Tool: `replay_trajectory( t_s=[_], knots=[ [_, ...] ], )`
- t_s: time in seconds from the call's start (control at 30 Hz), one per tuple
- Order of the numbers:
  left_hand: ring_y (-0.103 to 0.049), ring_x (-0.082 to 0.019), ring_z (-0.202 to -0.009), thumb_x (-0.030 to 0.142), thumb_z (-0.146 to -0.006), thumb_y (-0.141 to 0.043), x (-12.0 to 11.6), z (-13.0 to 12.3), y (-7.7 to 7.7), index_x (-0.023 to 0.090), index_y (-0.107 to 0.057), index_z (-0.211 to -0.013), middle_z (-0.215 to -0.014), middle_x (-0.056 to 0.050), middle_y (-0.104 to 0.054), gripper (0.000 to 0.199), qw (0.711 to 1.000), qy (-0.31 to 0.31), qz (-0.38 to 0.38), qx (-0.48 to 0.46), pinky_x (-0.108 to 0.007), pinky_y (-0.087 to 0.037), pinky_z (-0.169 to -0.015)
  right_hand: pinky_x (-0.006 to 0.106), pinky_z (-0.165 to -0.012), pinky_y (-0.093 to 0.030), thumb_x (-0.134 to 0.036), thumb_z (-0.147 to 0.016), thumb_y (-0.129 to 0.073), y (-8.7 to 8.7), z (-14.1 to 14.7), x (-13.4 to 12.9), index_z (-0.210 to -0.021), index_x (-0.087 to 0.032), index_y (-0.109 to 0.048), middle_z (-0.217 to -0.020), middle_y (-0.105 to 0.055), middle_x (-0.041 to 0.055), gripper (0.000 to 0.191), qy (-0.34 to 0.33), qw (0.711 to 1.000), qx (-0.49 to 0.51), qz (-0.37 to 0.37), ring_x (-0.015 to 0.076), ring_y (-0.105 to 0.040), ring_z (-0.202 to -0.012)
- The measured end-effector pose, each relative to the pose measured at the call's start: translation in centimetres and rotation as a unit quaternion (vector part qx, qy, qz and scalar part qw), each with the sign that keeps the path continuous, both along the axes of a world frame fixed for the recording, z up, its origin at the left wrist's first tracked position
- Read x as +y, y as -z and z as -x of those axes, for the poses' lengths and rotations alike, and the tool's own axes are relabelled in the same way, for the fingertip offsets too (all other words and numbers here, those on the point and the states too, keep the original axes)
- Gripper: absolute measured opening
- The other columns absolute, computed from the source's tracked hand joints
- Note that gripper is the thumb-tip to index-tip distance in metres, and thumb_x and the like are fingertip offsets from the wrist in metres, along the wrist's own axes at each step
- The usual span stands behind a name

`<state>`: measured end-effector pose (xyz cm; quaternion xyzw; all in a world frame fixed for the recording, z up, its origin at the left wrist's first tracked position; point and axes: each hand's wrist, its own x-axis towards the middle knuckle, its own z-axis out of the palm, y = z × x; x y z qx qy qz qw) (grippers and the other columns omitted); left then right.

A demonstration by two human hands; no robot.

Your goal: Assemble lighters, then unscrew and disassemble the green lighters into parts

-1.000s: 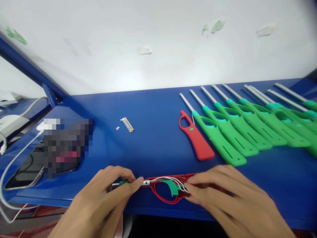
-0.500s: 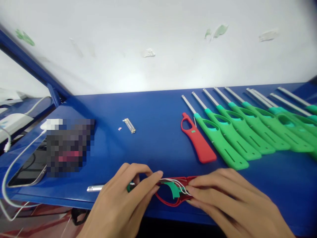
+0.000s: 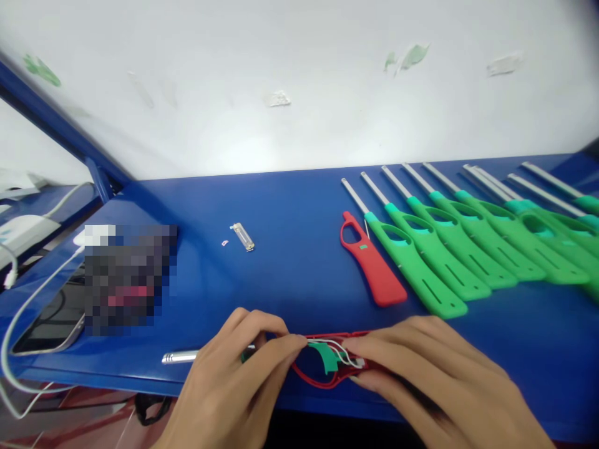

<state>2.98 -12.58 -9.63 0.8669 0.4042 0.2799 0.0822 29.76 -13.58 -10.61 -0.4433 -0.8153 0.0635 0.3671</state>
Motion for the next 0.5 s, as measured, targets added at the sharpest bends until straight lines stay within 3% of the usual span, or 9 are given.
replay_trajectory(
  t_s=[0.17, 0.33, 0.5],
  knots=[
    [-0.060, -0.015, -0.087, 0.000, -0.104, -0.055, 0.0, -0.2, 0.1, 0.023, -0.070, -0.118, -0.105, -0.003, -0.066, 0.030, 1.000, -0.001, 0.005, -0.004, -0.029, -0.055, -0.075, 0.020, -0.080, -0.057, -0.039, -0.116, -0.053, 0.2, -0.5, -0.2, -0.115, -0.036, -0.081, -0.101, -0.082, -0.0113, 0.028, -0.022, 0.999, -0.037, 0.003, 0.0053, -0.075, -0.082],
    [-0.061, -0.018, -0.089, -0.002, -0.103, -0.055, -0.1, 0.1, 0.6, 0.023, -0.070, -0.123, -0.108, -0.005, -0.066, 0.035, 1.000, -0.001, 0.003, 0.007, -0.032, -0.056, -0.076, 0.020, -0.075, -0.059, -0.037, -0.114, -0.058, 0.7, -0.7, -0.2, -0.116, -0.035, -0.081, -0.098, -0.082, -0.0074, 0.023, -0.026, 0.999, -0.034, 0.005, 0.0079, -0.075, -0.079],
    [-0.067, -0.018, -0.096, 0.001, -0.104, -0.056, -0.9, 0.2, 0.0, 0.023, -0.068, -0.130, -0.113, -0.007, -0.068, 0.036, 1.000, -0.021, -0.019, 0.007, -0.031, -0.058, -0.080, 0.023, -0.082, -0.062, -0.027, -0.111, -0.062, 1.1, -0.8, -0.2, -0.123, -0.031, -0.076, -0.103, -0.082, -0.0046, 0.020, -0.037, 0.999, -0.027, -0.014, 0.0117, -0.078, -0.084]
  ],
)
